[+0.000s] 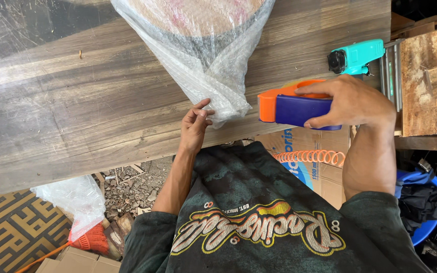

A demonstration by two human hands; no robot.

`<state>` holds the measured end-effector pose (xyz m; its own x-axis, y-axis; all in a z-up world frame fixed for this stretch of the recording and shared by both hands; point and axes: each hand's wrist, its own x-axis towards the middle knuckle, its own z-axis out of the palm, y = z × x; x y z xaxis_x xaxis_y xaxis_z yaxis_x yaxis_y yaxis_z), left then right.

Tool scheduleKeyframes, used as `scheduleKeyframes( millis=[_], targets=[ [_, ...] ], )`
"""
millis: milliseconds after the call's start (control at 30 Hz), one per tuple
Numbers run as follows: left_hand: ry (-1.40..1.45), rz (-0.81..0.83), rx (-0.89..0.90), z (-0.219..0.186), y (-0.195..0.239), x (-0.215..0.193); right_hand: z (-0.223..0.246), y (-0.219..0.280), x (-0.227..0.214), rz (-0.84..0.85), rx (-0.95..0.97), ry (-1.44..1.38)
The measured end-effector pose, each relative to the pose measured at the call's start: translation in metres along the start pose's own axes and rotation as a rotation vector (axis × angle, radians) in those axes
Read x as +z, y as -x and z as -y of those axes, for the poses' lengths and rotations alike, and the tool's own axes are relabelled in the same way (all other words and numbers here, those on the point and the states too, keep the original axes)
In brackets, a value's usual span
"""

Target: The person wraps a circular sign with bubble wrap and secures it with adhesive tape using a tape dispenser.

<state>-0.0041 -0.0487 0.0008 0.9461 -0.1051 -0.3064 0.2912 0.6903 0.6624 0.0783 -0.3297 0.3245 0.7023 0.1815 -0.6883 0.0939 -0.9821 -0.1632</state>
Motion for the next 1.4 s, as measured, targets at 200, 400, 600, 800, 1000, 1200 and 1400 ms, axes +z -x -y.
scheduleKeyframes(
  millis=[200, 400, 600, 800, 1000, 1200, 1400],
  targets=[
    [-0.342, -0.208, 0.078, 0.003, -0.003, 0.021, -0.007, -0.014, -0.006, 0.017, 0.12, 0.069],
    [-0.986, -0.321, 0.444, 0.003, -0.008, 0.038, -0.017, -0.023, -0.011, -0.002, 0.116, 0.077],
    [-1.59, -0.322, 0.588, 0.001, -0.01, 0.035, -0.025, -0.031, -0.013, 0.037, 0.176, 0.066],
    [-1.714, -0.184, 0.864, -0.005, -0.02, 0.025, -0.042, -0.032, -0.012, 0.025, 0.23, 0.062],
    [-2.057, 0.326, 0.564, -0.022, -0.037, 0.06, -0.049, -0.042, -0.015, 0.035, 0.228, 0.038],
    [-1.907, 0.462, 0.715, -0.035, -0.07, 0.093, -0.052, -0.054, -0.019, 0.072, 0.236, 0.077],
    [-1.75, 0.45, 0.813, -0.028, -0.086, 0.099, -0.059, -0.074, -0.02, 0.037, 0.192, 0.063]
  ],
)
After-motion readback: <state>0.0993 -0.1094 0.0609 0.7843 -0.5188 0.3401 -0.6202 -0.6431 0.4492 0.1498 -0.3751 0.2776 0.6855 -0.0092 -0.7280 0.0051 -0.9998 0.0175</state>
